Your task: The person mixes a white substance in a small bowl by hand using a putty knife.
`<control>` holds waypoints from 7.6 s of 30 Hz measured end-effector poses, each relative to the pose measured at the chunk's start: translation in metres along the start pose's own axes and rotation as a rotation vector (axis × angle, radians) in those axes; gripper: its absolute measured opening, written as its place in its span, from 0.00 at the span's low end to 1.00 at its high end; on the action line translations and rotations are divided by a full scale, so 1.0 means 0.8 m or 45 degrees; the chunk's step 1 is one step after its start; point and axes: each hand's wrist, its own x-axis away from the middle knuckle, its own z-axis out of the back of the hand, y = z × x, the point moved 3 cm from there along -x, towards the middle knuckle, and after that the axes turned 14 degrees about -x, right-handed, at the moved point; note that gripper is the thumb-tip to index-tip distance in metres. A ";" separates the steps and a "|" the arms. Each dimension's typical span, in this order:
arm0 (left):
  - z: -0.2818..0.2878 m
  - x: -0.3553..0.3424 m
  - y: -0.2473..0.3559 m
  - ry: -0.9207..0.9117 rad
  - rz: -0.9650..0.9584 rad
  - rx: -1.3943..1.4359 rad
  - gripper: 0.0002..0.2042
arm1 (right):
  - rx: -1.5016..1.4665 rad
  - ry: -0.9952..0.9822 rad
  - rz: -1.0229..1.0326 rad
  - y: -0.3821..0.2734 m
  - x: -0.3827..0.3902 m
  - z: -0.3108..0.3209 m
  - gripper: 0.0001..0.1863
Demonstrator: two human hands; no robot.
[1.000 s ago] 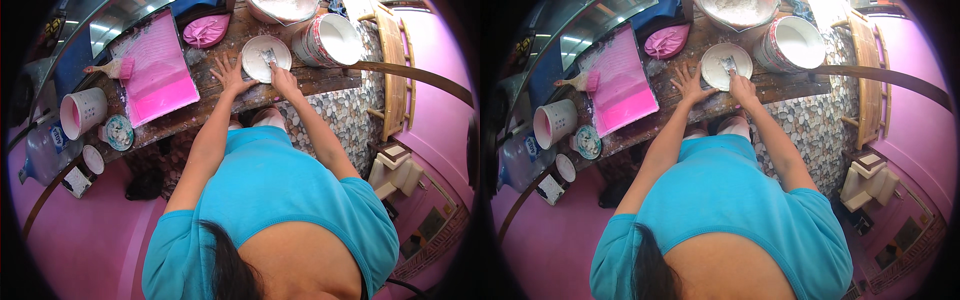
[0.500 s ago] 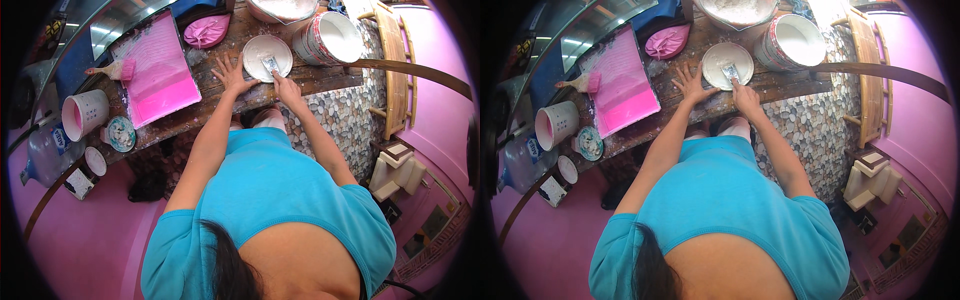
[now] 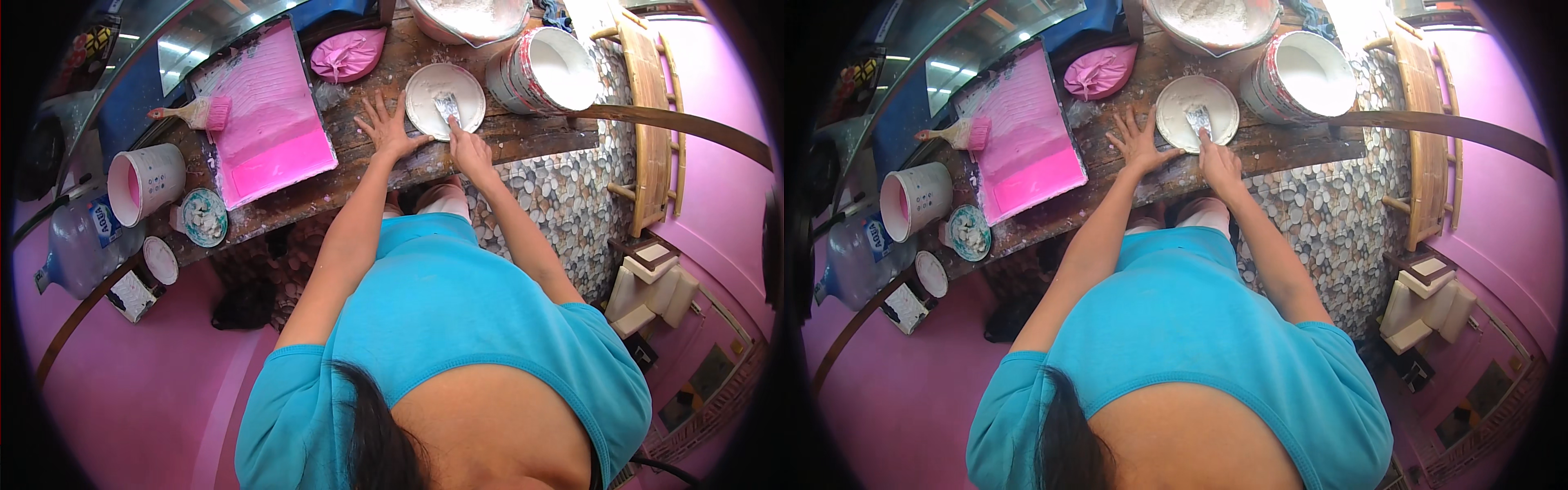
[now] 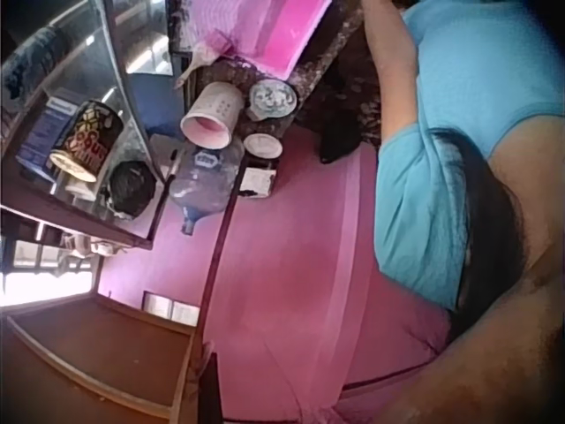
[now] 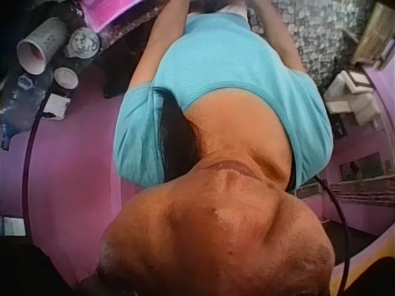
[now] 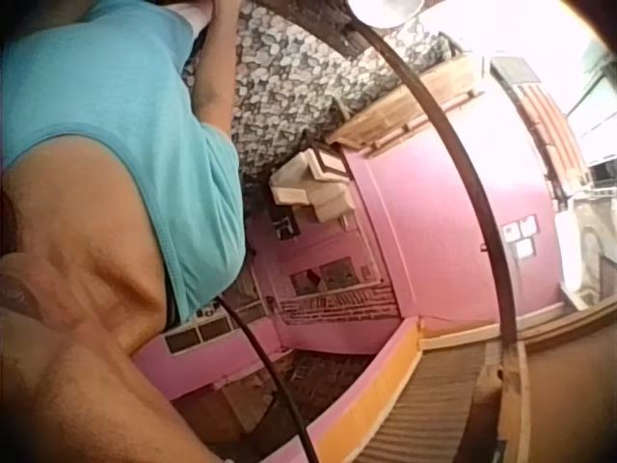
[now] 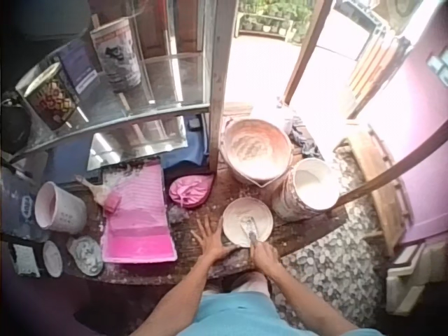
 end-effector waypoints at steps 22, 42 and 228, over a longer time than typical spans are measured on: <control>-0.014 -0.004 -0.003 0.063 -0.031 -0.041 0.62 | 0.064 -0.089 0.048 -0.023 0.012 0.012 0.22; -0.001 -0.004 0.001 0.035 -0.003 -0.041 0.61 | -0.165 -0.144 -0.012 -0.014 -0.031 0.057 0.21; -0.005 -0.003 0.001 0.102 -0.055 -0.027 0.61 | -0.121 0.151 0.198 0.020 -0.010 -0.041 0.24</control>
